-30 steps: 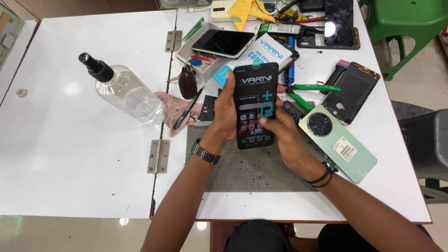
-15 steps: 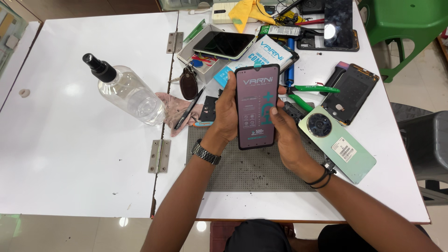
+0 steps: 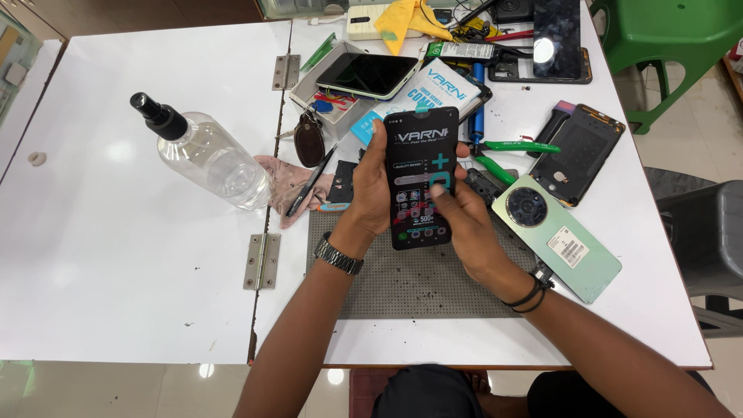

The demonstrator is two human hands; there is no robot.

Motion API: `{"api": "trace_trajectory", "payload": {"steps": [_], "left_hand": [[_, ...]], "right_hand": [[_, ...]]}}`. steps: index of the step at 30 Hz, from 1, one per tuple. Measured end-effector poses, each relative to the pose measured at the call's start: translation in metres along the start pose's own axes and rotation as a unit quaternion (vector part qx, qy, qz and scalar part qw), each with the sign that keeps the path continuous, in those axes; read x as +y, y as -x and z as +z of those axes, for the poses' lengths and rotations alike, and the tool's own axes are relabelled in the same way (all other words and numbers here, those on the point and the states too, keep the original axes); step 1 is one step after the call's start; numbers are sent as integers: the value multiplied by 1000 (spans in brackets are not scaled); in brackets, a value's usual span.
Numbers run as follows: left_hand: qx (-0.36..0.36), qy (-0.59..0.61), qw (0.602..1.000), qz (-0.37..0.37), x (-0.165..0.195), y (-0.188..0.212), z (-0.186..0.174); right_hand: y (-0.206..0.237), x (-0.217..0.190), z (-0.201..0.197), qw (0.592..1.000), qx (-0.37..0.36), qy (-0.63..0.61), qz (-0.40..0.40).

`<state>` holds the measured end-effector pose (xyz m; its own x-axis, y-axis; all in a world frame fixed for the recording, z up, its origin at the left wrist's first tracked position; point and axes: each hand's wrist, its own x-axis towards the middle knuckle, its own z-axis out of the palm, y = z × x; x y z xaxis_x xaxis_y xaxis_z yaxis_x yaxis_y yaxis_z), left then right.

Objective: The person taps and scrolls on a smartphone screen, then opens the phone's back cover, removes the battery from the phone body, handles the battery, and presses the back cover closed. The episode ends while the person is still pressing the cover into place.

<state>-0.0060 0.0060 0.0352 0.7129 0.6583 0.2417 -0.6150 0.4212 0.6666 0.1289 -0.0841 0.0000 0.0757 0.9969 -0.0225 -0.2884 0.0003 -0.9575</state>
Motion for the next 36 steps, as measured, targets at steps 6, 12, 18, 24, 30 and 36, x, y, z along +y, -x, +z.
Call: {"api": "trace_trajectory", "payload": {"steps": [6, 12, 18, 24, 30, 36], "left_hand": [[-13, 30, 999, -8, 1, 0, 0], [-24, 19, 999, 11, 0, 0, -2], [-16, 17, 1000, 0, 0, 0, -2], [-13, 17, 1000, -3, 0, 0, -2], [-20, 7, 1000, 1, -3, 0, -6], [-16, -20, 1000, 10, -4, 0, -7]], "right_hand": [[5, -12, 6, 986, -52, 134, -82], [5, -21, 10, 985, -59, 137, -82], [5, -14, 6, 979, -59, 159, -113], [5, -10, 4, 1000, 2, -12, 0], [6, -12, 4, 1000, -13, 21, -4], [6, -11, 4, 999, -18, 31, -17]]}}
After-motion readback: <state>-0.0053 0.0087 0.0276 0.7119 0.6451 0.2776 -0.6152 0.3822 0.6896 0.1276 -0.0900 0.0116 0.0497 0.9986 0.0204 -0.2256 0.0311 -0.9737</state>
